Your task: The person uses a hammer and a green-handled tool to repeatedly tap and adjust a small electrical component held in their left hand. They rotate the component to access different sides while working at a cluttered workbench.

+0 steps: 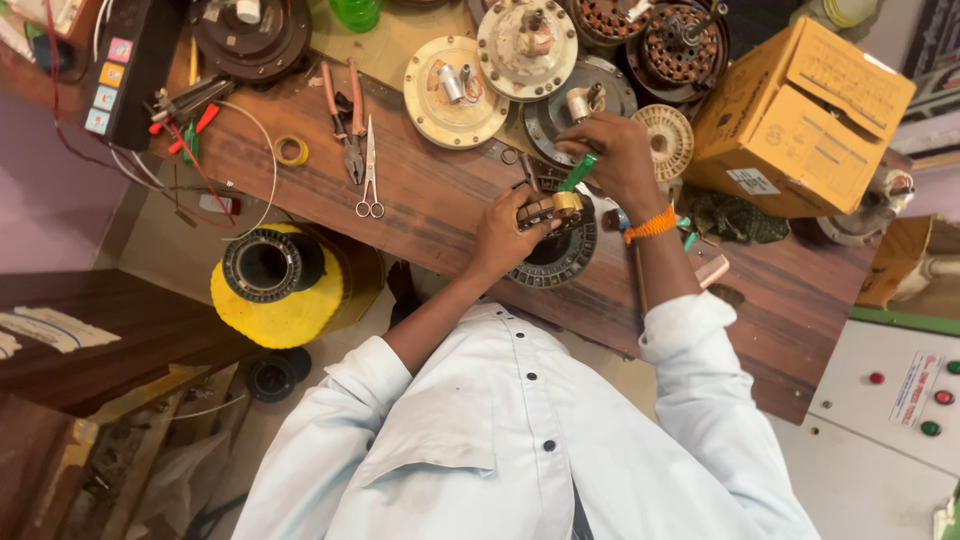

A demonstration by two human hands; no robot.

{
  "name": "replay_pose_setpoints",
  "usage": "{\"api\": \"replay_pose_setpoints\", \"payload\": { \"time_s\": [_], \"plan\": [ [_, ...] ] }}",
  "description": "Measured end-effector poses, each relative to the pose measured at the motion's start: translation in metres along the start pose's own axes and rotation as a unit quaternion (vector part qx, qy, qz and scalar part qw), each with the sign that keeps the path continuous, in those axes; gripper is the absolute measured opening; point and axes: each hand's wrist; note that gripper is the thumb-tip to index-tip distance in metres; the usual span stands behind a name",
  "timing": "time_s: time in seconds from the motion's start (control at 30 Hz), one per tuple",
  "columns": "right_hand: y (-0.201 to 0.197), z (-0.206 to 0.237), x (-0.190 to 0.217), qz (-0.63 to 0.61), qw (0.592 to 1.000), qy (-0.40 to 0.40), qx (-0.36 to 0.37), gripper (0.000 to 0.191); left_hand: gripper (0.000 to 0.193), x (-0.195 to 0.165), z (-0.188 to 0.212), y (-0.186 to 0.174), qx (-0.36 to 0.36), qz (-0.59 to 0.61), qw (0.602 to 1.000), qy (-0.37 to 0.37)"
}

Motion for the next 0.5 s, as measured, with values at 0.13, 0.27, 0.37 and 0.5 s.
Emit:
{"api": "replay_pose_setpoints", "payload": {
  "time_s": [0.13,0.27,0.37,0.5],
  "plan": [
    [0.026,-0.024,-0.007,0.007,0.987,-0.065,0.144,0.011,0.064,0.013,-0.007,-0.010,0.103,0.358,0.921,-0.119],
    [0.020,-0.064,0.004,0.036,0.974,-0.144,0.171,0.011,0.076,0.022,-0.008,-0.011,0.138,0.414,0.887,-0.150],
    [-0.028,-0.085,0.022,-0.004,0.980,-0.014,0.197,0.007,0.086,0.023,-0.007,-0.006,0.122,0.354,0.911,-0.172],
    [-0.090,-0.056,0.064,0.063,0.977,-0.112,0.171,0.011,0.088,0.019,-0.006,-0.008,0.125,0.324,0.928,-0.134]
  ]
}}
Point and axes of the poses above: each hand's wrist, its own z-axis away from the middle knuckle, its own y-axis out of the palm, x = y × z, and after that the axes turned 10 degrees about -x, right-handed
